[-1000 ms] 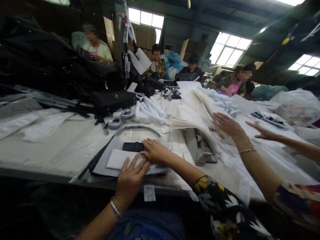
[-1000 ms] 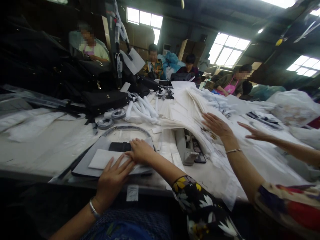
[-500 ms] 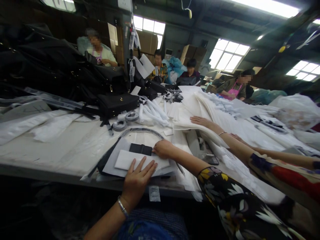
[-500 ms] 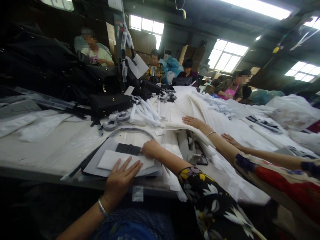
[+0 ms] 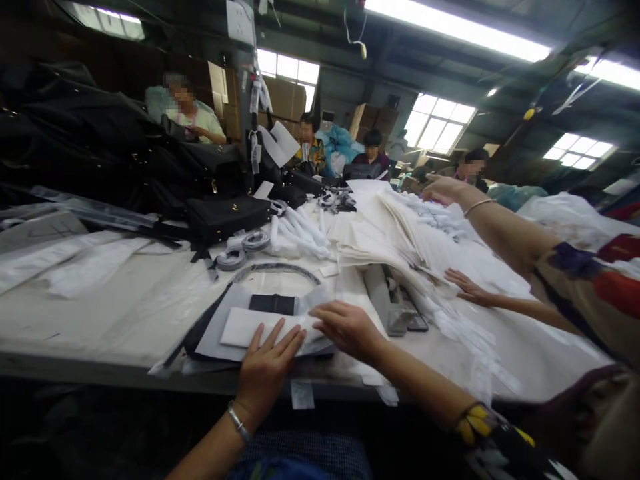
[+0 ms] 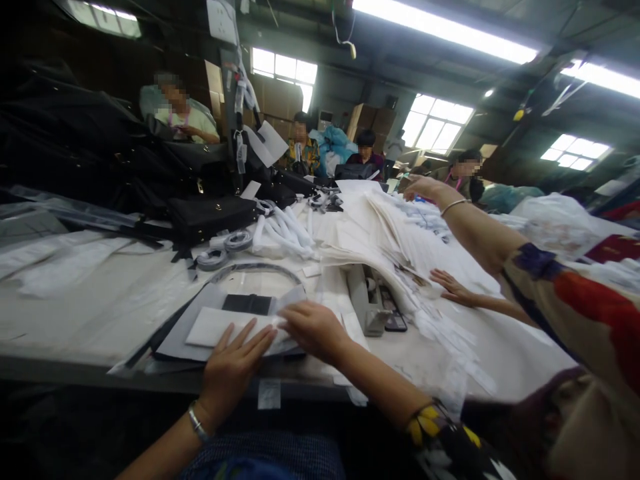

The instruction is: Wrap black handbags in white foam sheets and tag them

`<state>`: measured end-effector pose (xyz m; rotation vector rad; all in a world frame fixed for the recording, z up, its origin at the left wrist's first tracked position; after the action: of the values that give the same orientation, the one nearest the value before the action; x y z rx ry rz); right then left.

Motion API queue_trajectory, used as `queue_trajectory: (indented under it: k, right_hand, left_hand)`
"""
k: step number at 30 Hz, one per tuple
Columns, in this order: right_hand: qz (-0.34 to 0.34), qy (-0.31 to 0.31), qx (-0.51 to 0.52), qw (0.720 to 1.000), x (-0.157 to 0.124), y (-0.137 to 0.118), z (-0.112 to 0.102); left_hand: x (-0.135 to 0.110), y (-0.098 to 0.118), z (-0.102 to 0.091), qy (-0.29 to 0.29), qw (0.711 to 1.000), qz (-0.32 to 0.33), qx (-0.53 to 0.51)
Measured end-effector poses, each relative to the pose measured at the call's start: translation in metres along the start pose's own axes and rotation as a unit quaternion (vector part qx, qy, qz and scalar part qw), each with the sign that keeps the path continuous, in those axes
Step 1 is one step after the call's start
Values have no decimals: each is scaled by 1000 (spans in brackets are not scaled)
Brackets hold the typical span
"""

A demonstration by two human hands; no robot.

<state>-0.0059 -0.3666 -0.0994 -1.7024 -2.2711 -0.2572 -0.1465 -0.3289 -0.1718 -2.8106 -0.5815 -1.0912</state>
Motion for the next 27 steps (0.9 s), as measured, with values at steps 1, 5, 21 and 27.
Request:
queue_trajectory:
  k: [1,5,21,27]
  right_hand:
    - [-27,10,27,999,-20,-14,2]
    - [-124,23,67,990,-81,-63,37]
    - [-13,248,129,960,-102,-83,47]
    - [-19,222,131,966,-105,-94,54]
  left_hand:
    - [0,0,1,-4,1000,-1,-4]
    - [-1,-1,2,-23,1000,-7,-20]
    - [3,2,4,-13,999,14,29]
    - [4,2,6,-28,998,23,43]
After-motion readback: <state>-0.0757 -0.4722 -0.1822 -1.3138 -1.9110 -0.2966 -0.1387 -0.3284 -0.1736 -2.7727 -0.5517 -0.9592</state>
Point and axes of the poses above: each hand's wrist, its own x-axis towards the middle knuckle, its own z-axis out of the palm, y = z × x, the point moved 7 cm from there along x, towards the middle knuckle
